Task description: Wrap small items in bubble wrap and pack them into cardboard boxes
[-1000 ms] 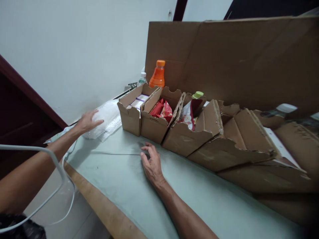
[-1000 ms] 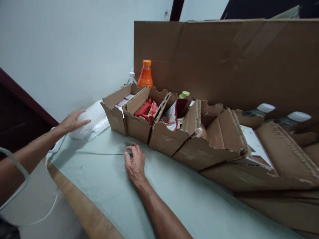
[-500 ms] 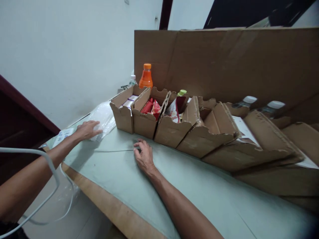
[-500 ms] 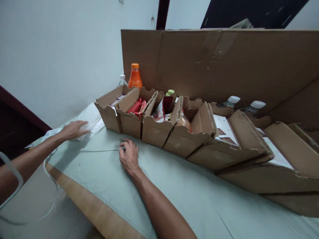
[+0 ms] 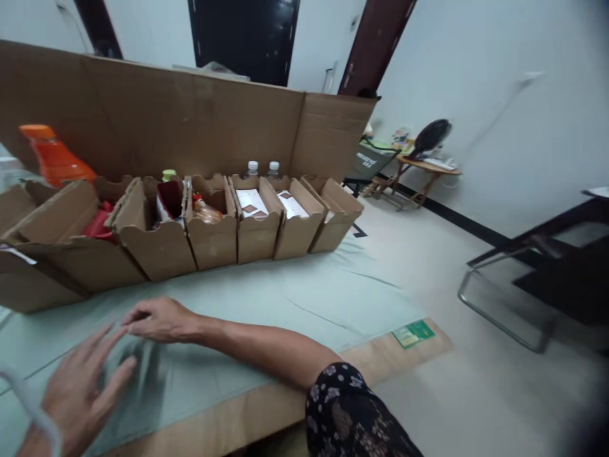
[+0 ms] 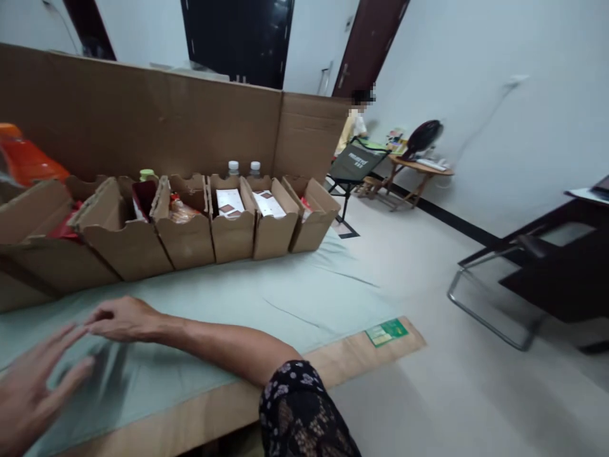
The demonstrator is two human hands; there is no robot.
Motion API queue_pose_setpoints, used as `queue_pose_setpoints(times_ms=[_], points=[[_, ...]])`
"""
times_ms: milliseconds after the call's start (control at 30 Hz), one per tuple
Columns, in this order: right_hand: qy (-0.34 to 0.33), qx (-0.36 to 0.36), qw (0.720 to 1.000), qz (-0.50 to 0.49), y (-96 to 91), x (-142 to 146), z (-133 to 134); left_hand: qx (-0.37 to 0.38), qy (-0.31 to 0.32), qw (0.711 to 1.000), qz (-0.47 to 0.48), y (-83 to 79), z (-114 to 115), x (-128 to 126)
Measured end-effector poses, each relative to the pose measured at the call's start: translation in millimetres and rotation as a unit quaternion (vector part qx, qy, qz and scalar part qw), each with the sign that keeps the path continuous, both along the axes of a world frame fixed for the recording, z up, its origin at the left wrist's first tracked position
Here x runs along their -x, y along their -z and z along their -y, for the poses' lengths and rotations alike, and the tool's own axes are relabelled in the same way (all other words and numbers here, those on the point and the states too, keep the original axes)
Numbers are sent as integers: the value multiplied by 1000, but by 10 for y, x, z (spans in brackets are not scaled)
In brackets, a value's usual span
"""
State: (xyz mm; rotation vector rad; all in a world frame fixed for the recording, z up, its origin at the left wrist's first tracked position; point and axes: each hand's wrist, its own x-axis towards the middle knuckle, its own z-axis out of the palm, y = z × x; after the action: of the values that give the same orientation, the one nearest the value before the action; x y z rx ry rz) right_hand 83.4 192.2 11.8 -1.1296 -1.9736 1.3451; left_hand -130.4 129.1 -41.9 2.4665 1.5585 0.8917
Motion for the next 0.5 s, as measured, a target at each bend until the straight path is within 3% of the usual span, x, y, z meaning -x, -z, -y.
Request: queue_pose_setpoints(times_ms=[67,133,233,300,367,433,500], points=[[-18,-11,999,-32,-41,-499,347,-10,-6,999,35,72,256,-504],[21,-12,999,-27,-99,-1086,723,-11,6,999,40,142,439,-856],[98,-51,993,31,-280,-2021,1162,-53,33,998,21,322,560,-1037],[191,-127,968,97,-494,-2612,1282,-77,57,995,6,464,577,-991],[287,-226,912,184,-765,-3125,1233,-93,75,993,-1,576,573,-897],[373,-304,825,296,-1039,-3527,1040,-94,83,992,-7,640,558,-812],[402,-314,740,439,-1260,-3805,771,-79,87,993,-23,671,537,-760]])
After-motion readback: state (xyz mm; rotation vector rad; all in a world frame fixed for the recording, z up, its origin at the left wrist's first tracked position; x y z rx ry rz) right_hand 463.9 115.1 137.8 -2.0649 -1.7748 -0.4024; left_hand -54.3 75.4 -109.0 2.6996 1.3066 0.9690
